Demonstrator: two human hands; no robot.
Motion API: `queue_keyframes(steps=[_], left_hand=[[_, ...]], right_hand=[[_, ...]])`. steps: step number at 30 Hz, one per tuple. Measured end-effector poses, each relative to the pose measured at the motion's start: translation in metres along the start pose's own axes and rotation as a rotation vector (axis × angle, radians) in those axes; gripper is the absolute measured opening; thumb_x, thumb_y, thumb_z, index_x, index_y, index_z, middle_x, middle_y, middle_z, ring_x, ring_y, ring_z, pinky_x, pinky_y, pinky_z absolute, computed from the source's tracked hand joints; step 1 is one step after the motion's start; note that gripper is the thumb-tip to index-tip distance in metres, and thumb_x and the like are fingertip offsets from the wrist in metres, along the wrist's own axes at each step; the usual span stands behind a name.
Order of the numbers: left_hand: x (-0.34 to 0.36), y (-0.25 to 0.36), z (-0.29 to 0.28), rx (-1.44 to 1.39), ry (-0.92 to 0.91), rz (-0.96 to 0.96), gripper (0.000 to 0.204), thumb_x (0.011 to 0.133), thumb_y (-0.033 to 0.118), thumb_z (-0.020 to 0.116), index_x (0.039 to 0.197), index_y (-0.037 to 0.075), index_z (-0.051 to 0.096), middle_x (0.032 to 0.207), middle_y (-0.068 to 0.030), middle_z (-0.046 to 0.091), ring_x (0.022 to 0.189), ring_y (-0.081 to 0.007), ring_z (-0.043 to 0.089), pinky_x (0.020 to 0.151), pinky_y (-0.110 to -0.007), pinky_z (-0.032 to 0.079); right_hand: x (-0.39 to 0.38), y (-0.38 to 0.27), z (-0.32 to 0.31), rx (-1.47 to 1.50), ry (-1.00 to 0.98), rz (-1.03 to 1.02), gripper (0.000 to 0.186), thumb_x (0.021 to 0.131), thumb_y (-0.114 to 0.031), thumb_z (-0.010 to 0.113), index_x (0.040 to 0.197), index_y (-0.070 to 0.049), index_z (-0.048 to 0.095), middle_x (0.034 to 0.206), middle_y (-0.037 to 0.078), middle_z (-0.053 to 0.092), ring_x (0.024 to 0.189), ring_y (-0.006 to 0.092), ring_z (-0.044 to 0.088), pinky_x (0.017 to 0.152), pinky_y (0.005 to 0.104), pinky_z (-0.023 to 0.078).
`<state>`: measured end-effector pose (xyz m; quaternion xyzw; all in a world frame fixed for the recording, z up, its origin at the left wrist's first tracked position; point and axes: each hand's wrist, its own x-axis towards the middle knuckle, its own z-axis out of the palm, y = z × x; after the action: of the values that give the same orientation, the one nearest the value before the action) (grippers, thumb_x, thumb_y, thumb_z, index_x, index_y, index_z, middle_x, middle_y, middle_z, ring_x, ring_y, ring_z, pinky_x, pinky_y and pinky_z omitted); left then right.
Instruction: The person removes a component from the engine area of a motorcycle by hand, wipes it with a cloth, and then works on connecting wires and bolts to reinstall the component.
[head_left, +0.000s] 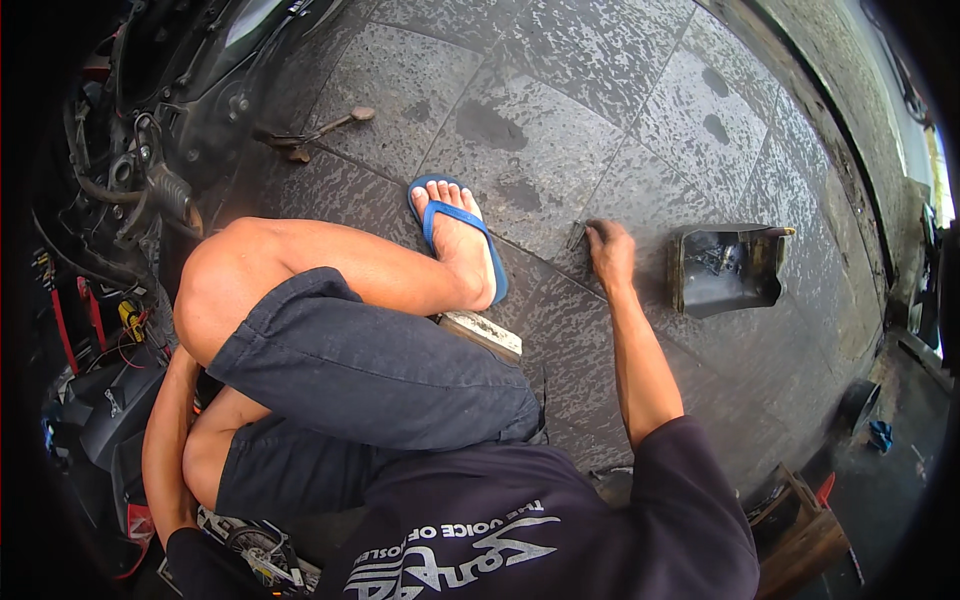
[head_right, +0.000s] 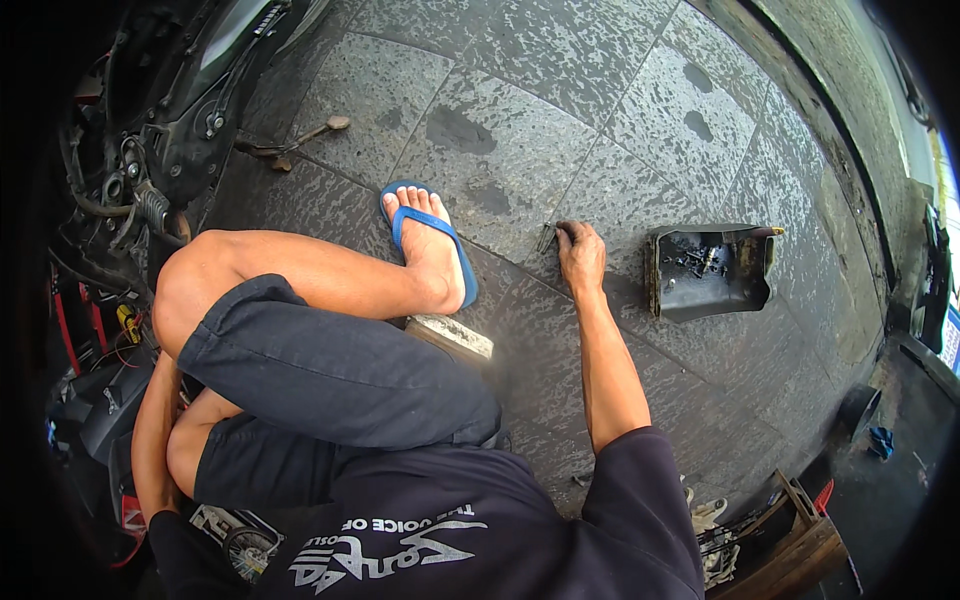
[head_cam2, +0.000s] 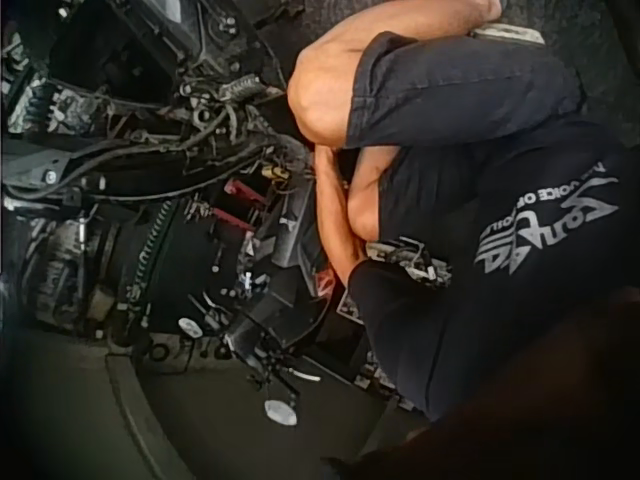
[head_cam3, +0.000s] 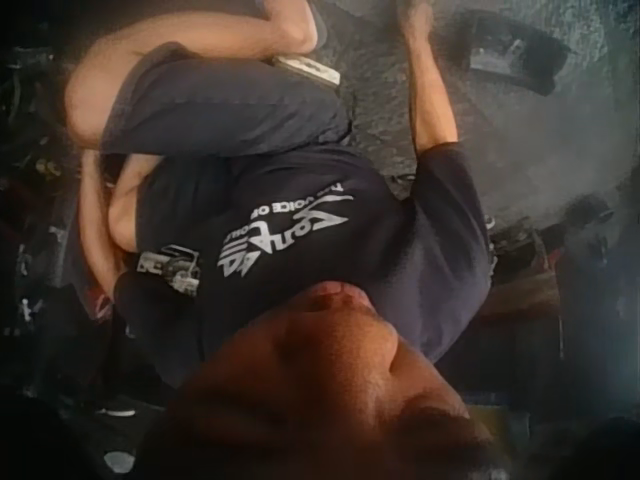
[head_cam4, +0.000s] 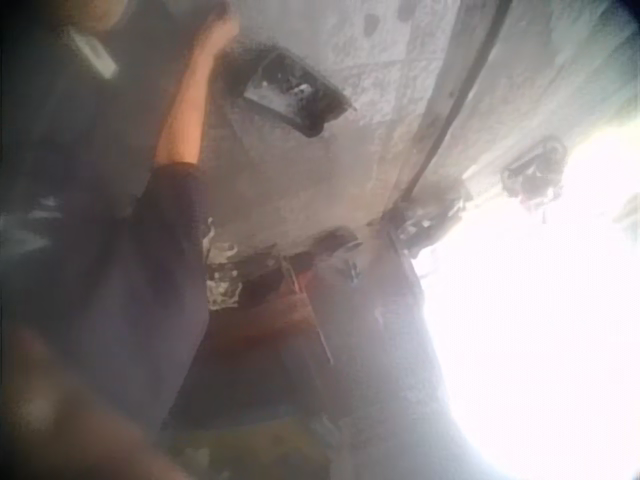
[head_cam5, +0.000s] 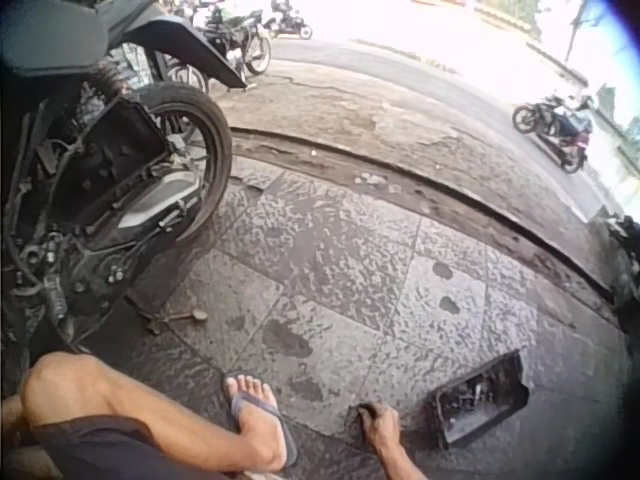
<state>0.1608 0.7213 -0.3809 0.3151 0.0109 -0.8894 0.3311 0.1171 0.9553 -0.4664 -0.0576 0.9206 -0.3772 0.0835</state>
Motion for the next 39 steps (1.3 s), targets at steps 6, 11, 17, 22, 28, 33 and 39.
queue_keyframes(steps=[6,11,17,22,28,33,39], left_hand=[[-0.008,0.312,0.119,2.27,-0.515,-0.485,0.047,0.099,0.024,0.051,0.14,0.002,0.045,0.136,-0.0167,0.05,0.127,-0.0235,0.048,0.107,-0.037,0.036],[-0.059,0.383,0.166,2.666,-0.485,-0.596,0.059,0.094,0.038,0.064,0.136,-0.002,0.054,0.126,-0.0219,0.065,0.118,-0.0342,0.062,0.1,-0.041,0.048],[-0.042,0.396,0.13,2.625,-0.666,-0.423,0.056,0.092,0.037,0.063,0.133,0.001,0.057,0.126,-0.0222,0.065,0.12,-0.0352,0.062,0.1,-0.044,0.048],[-0.023,0.399,0.133,2.437,-0.786,-0.113,0.056,0.092,0.041,0.064,0.133,0.003,0.058,0.124,-0.0223,0.066,0.115,-0.0358,0.063,0.099,-0.046,0.048],[-0.029,0.427,0.037,1.953,-0.508,0.191,0.05,0.094,0.037,0.066,0.129,0.002,0.06,0.111,-0.019,0.07,0.1,-0.0305,0.068,0.087,-0.041,0.054],[-0.064,0.436,-0.109,1.343,-0.12,0.358,0.036,0.097,0.024,0.065,0.121,-0.002,0.063,0.102,-0.0097,0.07,0.095,-0.0167,0.065,0.085,-0.033,0.052],[-0.118,0.431,-0.177,1.05,0.209,0.016,0.025,0.097,0.016,0.065,0.115,0.0,0.066,0.095,-0.0008,0.067,0.085,-0.0071,0.06,0.076,-0.025,0.049]], right_hand=[[-0.001,-0.012,-0.01,-0.062,-0.043,0.111,0.021,0.089,-0.017,0.067,0.1,0.001,0.071,0.098,0.023,0.072,0.092,0.0342,0.071,0.083,0.0403,0.054],[0.011,-0.022,-0.028,0.323,0.072,0.195,0.015,0.091,-0.01,0.068,0.1,0.002,0.065,0.074,0.005,0.063,0.067,0.0117,0.059,0.056,0.0298,0.051],[0.071,-0.283,-0.097,0.525,0.186,-0.304,0.014,0.095,-0.01,0.067,0.101,0.003,0.067,0.084,0.007,0.065,0.07,0.0121,0.058,0.064,0.0266,0.049],[0.018,-0.561,-0.099,0.568,0.021,-0.864,0.014,0.09,-0.002,0.069,0.102,0.005,0.069,0.095,0.012,0.07,0.079,0.0134,0.063,0.071,0.0277,0.052],[-0.013,-0.763,0.039,0.054,-0.313,-1.435,0.011,0.087,-0.007,0.067,0.094,-0.001,0.07,0.08,0.018,0.07,0.074,0.0311,0.071,0.069,0.0352,0.054],[0.003,-0.823,0.129,-0.313,-0.244,-1.419,0.022,0.088,-0.016,0.058,0.083,0.002,0.07,0.082,0.029,0.067,0.085,0.0458,0.067,0.075,0.0536,0.053],[0.008,-0.816,0.175,-0.405,-0.278,-1.346,0.02,0.083,-0.014,0.06,0.086,0.003,0.07,0.085,0.029,0.067,0.088,0.0458,0.067,0.076,0.0523,0.053]])
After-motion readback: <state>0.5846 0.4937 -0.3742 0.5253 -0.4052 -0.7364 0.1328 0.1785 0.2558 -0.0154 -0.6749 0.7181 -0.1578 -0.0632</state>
